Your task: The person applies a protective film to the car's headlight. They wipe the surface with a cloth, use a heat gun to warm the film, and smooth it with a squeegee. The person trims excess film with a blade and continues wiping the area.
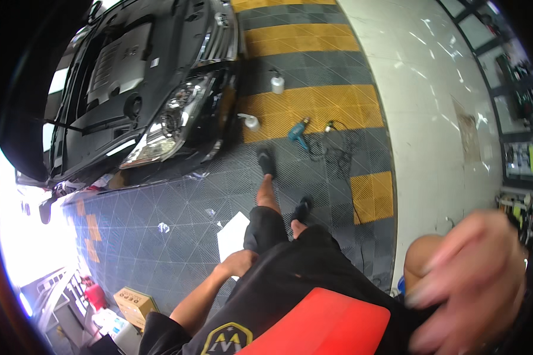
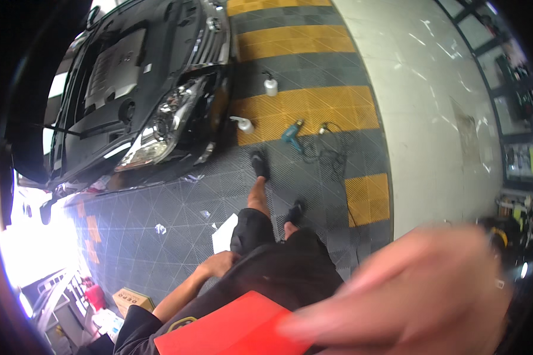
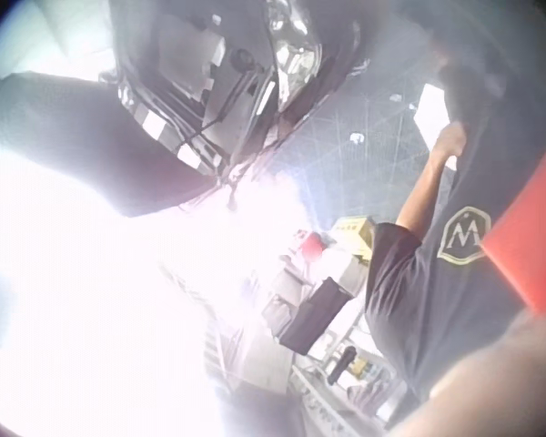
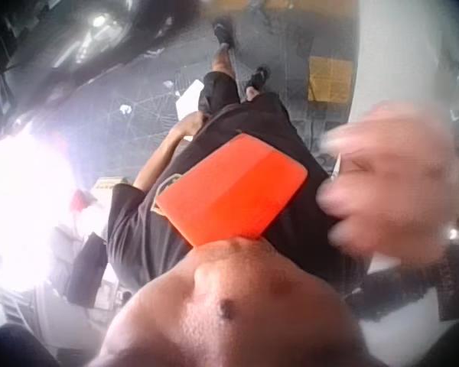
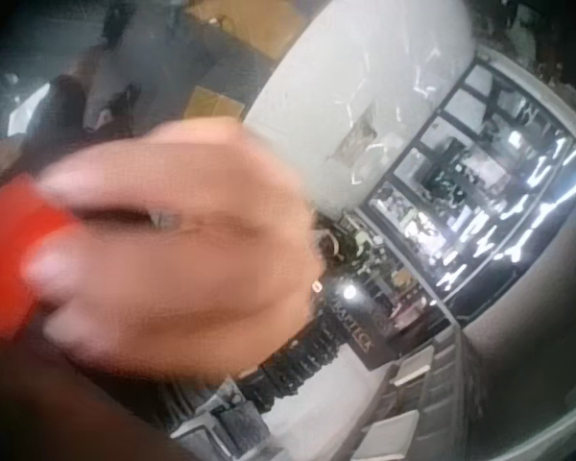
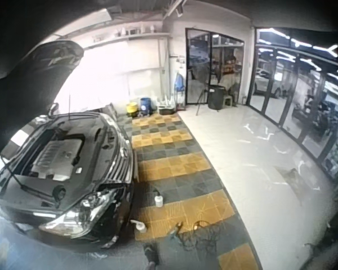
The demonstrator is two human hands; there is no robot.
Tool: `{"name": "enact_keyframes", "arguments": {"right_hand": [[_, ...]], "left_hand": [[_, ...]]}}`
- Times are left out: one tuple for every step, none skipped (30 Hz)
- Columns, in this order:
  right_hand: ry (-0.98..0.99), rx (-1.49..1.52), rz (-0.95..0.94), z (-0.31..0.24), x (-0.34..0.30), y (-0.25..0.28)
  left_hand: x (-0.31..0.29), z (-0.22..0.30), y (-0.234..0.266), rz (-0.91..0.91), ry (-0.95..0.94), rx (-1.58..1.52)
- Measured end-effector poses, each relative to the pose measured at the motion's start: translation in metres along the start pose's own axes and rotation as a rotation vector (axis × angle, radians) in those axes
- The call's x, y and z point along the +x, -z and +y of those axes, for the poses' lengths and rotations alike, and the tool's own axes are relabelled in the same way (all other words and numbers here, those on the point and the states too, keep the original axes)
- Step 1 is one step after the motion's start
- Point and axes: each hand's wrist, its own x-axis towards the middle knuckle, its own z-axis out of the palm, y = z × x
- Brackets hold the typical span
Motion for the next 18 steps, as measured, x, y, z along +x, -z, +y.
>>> {"name": "enact_keyframes", "arguments": {"right_hand": [[-0.117,-0.281,0.002,0.021,0.001,0.007],[-0.389,-0.111,0.281,0.068,-0.007,0.003],[-0.559,0.178,0.594,0.134,-0.018,-0.009],[-0.711,0.386,0.624,0.2,-0.051,-0.016],[-0.939,0.436,0.703,0.267,-0.09,-0.035],[-1.14,0.435,0.728,0.332,-0.13,-0.066],[-1.407,0.306,0.651,0.39,-0.17,-0.105],[-1.594,0.277,0.514,0.444,-0.216,-0.141],[-1.744,0.268,0.403,0.487,-0.25,-0.179],[-1.836,0.249,0.208,0.532,-0.298,-0.206],[-1.908,0.032,-0.066,0.573,-0.338,-0.232],[-1.8,-0.188,-0.29,0.612,-0.367,-0.255],[-1.703,-0.225,-0.494,0.655,-0.346,-0.279],[-1.681,-0.163,-0.586,0.698,-0.322,-0.3],[-1.654,-0.28,-0.756,0.751,-0.341,-0.314],[-1.686,-0.214,-0.724,0.8,-0.335,-0.337],[-1.704,-0.203,-0.795,0.86,-0.353,-0.338],[-1.588,-0.371,-0.765,0.901,-0.352,-0.355]], "left_hand": [[0.023,-0.028,0.003,-0.022,-0.016,0.025],[0.055,-0.054,0.011,-0.039,-0.041,0.05],[0.064,-0.038,0.024,0.057,-0.052,0.004],[0.085,-0.034,0.052,0.04,0.016,-0.098],[0.112,-0.032,0.082,0.011,0.083,-0.201],[0.143,-0.034,0.11,-0.017,0.162,-0.308],[0.184,-0.048,0.132,0.114,0.115,-0.271],[0.232,-0.064,0.152,0.226,0.126,-0.222],[0.272,-0.076,0.173,0.304,0.168,-0.227],[0.318,-0.083,0.203,0.385,0.204,-0.231],[0.361,-0.09,0.236,0.398,0.255,-0.29],[0.406,-0.102,0.264,0.405,0.32,-0.358],[0.451,-0.123,0.289,0.446,0.39,-0.445],[0.493,-0.143,0.317,0.497,0.454,-0.587],[0.535,-0.154,0.343,0.515,0.495,-0.732],[0.565,-0.171,0.365,0.551,0.57,-0.91],[0.602,-0.175,0.387,0.554,0.606,-1.061],[0.627,-0.185,0.402,0.575,0.668,-1.198]]}}
